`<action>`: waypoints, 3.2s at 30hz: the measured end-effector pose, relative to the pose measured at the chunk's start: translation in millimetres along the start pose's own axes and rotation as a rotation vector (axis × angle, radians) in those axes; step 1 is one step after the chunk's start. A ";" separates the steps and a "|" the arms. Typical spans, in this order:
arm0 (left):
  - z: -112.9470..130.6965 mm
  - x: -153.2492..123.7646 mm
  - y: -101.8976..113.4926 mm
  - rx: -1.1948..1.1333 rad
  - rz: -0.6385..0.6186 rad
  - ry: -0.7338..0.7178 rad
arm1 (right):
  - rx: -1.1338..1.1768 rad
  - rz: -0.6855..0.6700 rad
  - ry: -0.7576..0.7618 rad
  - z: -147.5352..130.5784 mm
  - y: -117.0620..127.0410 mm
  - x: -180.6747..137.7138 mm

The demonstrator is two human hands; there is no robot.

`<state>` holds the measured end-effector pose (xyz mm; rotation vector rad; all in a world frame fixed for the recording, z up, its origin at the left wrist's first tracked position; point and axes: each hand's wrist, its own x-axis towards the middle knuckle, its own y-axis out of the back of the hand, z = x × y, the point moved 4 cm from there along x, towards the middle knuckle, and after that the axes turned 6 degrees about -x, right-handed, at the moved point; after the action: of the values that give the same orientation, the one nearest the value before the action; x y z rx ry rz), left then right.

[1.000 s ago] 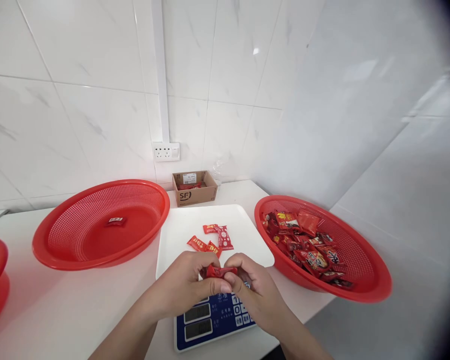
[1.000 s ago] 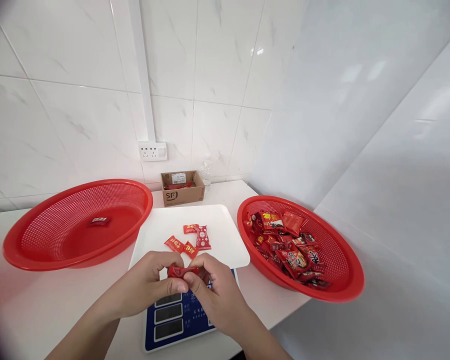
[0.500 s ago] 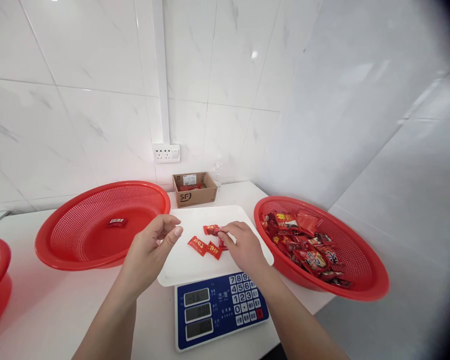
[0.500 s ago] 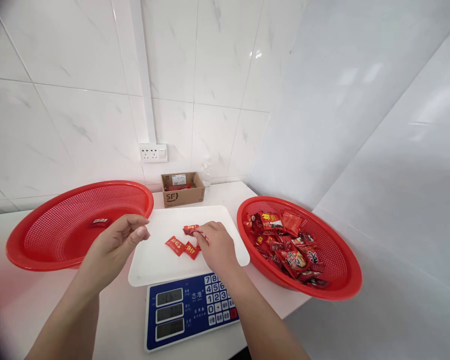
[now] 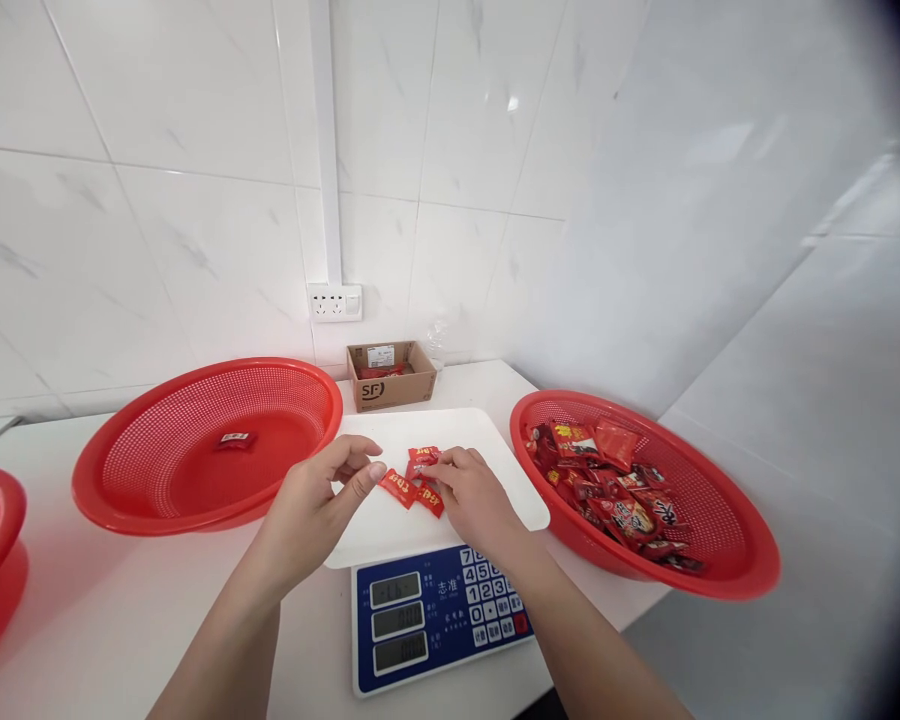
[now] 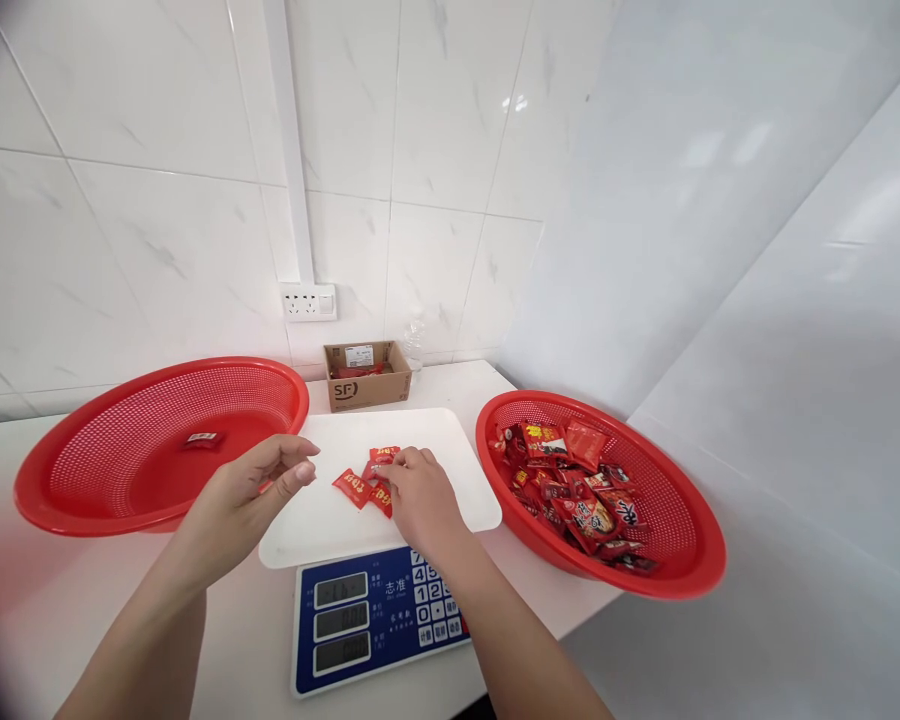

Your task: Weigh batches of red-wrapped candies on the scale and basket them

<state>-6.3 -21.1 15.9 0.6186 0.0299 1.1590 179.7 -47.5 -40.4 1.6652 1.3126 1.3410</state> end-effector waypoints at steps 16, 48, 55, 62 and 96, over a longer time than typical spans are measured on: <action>0.4 0.2 -5.3 0.026 -0.073 -0.012 | -0.060 0.004 -0.011 -0.3 -2.3 6.0; -7.3 1.8 -10.9 0.014 -0.148 0.004 | -0.136 -0.091 -0.034 -3.5 -0.4 21.1; -10.9 4.5 -16.7 0.077 -0.161 -0.019 | -0.024 0.036 -0.038 -0.6 6.1 15.8; -1.0 -4.3 -26.6 0.125 -0.386 -0.073 | 0.502 0.022 0.072 -21.3 28.4 -22.6; -34.8 14.2 -49.5 0.341 -0.197 -0.106 | 0.452 0.018 -0.116 9.4 22.0 -63.3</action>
<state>29.9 -6.1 -32.3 0.9568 0.1976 0.9352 196.2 -113.0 -44.4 2.0201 1.6175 0.9844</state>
